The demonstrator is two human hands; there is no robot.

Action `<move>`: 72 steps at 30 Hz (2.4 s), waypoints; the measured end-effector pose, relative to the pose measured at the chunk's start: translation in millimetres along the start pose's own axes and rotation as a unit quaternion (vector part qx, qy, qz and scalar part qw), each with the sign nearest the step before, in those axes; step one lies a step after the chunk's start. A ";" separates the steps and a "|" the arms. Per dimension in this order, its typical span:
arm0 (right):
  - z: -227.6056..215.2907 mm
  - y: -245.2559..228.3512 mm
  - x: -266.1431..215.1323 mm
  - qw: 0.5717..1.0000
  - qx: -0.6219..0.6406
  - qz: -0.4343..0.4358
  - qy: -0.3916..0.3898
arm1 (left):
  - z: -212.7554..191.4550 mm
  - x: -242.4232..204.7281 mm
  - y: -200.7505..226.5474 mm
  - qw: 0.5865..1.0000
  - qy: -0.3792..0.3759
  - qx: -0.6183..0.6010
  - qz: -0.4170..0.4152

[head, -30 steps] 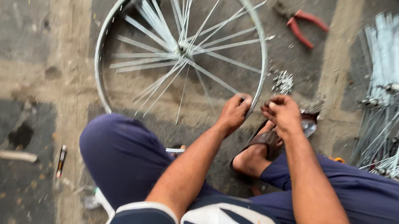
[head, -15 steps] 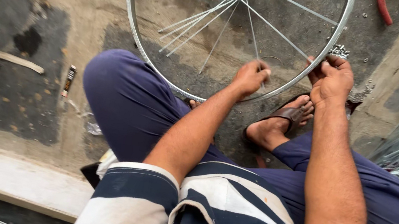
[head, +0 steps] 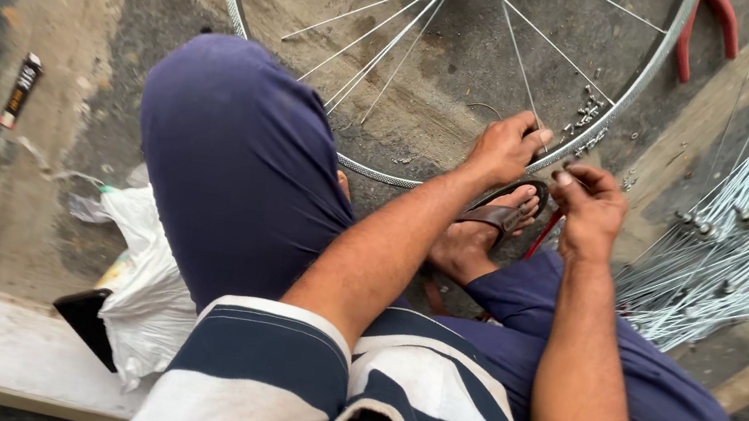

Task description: The person sits on the floor and laces a bicycle wheel by inserting spokes through the rim and hub, then securing them with nipples. The person repeatedly picks up nipples from a pile on the floor and tightens them by hand.

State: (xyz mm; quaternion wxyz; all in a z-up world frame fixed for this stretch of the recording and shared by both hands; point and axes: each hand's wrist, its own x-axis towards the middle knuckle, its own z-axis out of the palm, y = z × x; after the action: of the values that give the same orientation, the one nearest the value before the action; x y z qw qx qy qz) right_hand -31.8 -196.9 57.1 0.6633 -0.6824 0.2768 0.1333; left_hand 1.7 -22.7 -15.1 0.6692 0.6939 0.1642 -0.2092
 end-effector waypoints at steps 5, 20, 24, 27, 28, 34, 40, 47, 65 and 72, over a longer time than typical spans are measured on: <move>10.7 -1.0 2.2 0.987 -0.057 -0.138 -0.061 | 6.7 1.8 4.6 0.999 0.010 0.030 -0.017; 23.7 -1.6 7.9 0.986 -0.060 -0.125 -0.089 | -11.7 -4.5 22.1 0.998 -0.002 0.051 -0.041; 19.3 1.9 9.0 0.985 -0.053 -0.133 -0.095 | -6.8 -5.0 17.9 0.997 -0.010 0.042 -0.056; 22.0 5.6 9.4 0.986 -0.038 -0.139 -0.084 | -8.1 -3.4 15.2 0.998 -0.006 0.050 -0.045; 23.1 6.7 9.5 0.987 -0.035 -0.131 -0.091 | -9.2 -3.2 14.1 0.998 -0.003 0.055 -0.043; 26.2 10.8 10.3 0.987 -0.019 -0.144 -0.074 | -9.9 -1.4 13.8 0.998 -0.016 0.047 -0.046; 31.9 21.2 8.6 0.994 0.065 -0.083 -0.016 | -13.8 -1.3 18.3 0.996 -0.041 0.033 -0.067; 27.6 29.9 15.9 0.994 0.058 -0.097 -0.003 | -18.4 5.2 31.5 0.995 -0.028 -0.069 -0.062; 41.1 44.5 18.9 0.966 -0.134 -0.215 0.053 | -7.7 24.2 -13.3 0.996 -0.049 -0.060 0.044; 49.2 28.2 5.8 0.947 -0.189 -0.236 0.108 | -13.6 15.1 -5.1 0.963 -0.132 -0.216 -0.093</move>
State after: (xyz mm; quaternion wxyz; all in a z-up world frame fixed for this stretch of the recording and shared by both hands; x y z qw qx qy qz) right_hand -33.7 -148.9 26.4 0.5005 -0.8514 0.1479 -0.0520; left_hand 13.0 -9.6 -27.0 0.7966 0.4807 0.1790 -0.3199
